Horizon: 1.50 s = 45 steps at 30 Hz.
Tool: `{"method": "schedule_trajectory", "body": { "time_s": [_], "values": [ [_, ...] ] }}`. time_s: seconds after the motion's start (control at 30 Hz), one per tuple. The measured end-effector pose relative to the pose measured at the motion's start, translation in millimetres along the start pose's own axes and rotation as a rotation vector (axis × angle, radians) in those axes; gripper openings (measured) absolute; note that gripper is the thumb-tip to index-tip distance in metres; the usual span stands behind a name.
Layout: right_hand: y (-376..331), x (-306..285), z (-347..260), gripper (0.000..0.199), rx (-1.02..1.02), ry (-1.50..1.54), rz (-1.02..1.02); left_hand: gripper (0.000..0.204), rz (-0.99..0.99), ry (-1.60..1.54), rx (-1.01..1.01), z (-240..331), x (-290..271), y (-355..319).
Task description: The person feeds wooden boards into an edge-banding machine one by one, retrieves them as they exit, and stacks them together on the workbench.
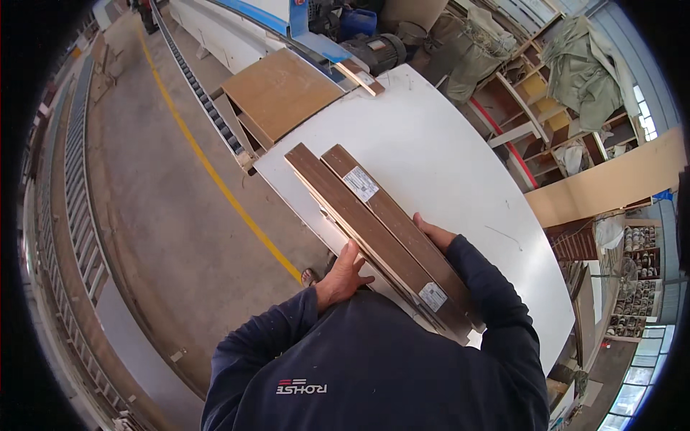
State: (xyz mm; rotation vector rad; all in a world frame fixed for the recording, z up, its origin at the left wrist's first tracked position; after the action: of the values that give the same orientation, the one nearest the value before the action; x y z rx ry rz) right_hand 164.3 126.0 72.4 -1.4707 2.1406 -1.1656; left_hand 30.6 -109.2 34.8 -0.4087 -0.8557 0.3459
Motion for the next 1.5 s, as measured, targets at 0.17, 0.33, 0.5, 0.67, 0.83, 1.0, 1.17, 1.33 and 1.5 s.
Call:
{"method": "schedule_trajectory", "body": {
  "time_s": [0.17,0.33,0.5,0.67,0.83,1.0,1.17,1.33,1.5],
  "values": [
    [39,-21,-32,0.068,-0.146,-0.267,0.15,0.093,-0.005,-0.042,0.022,-7,-11,7],
    [121,-67,-109,0.05,-0.614,-0.938,0.47,0.085,-0.038,-0.134,0.069,-20,-21,4],
    [223,-93,-208,0.045,-0.8,-1.067,0.809,0.072,0.057,-0.18,0.136,-30,-24,-16],
    [299,-91,-258,0.06,-0.503,-1.121,0.981,0.069,0.405,-0.184,0.226,-40,-44,-83],
    [307,-103,-252,0.052,-0.583,-1.058,0.973,0.063,0.612,-0.248,0.279,-53,-58,-125],
    [230,-131,-198,0.05,-0.556,-0.766,0.683,0.056,0.511,-0.251,0.283,-47,-51,-115],
    [61,-144,-104,0.046,-0.586,-0.808,0.632,0.047,0.38,-0.11,0.256,-29,-45,-80],
    [-120,-79,-32,0.052,-0.782,-0.633,0.577,0.043,0.453,0.143,0.271,4,-41,-45],
    [-212,6,8,0.058,-0.725,-0.645,0.616,0.043,0.422,0.18,0.386,20,-14,-15]
  ]
}}
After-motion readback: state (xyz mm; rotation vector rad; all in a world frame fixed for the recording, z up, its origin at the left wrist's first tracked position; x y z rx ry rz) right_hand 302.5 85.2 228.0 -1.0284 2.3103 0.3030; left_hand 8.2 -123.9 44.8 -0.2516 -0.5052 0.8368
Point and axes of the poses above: each hand's wrist, its own y-axis towards the middle knuckle, its own x-axis out of the palm, z = x × y, the point moved 1 cm from there along y, towards the middle knuckle, and after that the axes turned 10 degrees about y, right-handed, at the moved point
